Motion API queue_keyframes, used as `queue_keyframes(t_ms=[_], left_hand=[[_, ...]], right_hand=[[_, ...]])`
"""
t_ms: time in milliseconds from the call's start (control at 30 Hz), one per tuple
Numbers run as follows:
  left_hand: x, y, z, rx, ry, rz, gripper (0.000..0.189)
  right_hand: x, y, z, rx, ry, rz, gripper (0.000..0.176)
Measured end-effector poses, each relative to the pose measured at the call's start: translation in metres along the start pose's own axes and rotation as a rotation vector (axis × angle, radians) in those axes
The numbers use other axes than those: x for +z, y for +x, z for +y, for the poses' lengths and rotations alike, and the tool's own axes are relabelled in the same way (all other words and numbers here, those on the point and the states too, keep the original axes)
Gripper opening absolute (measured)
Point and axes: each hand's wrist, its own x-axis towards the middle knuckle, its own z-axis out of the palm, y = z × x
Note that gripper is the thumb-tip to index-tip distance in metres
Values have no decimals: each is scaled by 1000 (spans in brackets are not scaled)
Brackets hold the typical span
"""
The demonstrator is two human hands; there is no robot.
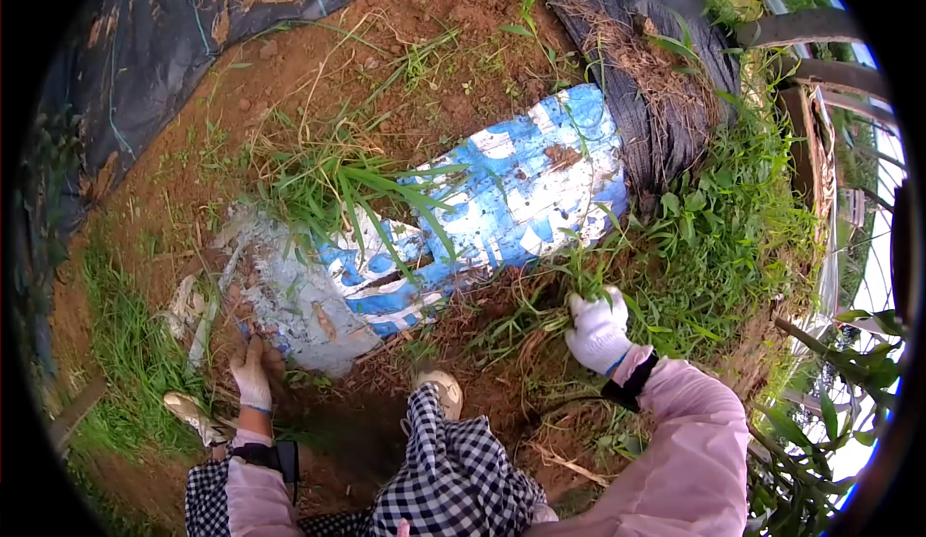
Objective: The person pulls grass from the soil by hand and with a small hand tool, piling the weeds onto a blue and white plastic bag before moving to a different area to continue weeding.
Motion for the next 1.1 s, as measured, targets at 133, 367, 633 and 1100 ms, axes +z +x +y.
queue_keyframes(t_ms=[133,367,633,1100], left_hand=[[1,-5,4,-14,44,18,34],[-5,-1,1,1,114,30,29],[-6,-1,0,-9,98,35,30],[0,-2,2,-20,53,-55,34]], right_hand=[[21,78,99,476,102,527,64],[71,140,168,481,853,455,52],[99,151,173,249,357,580,31],[26,47,51,614,626,492,59]])
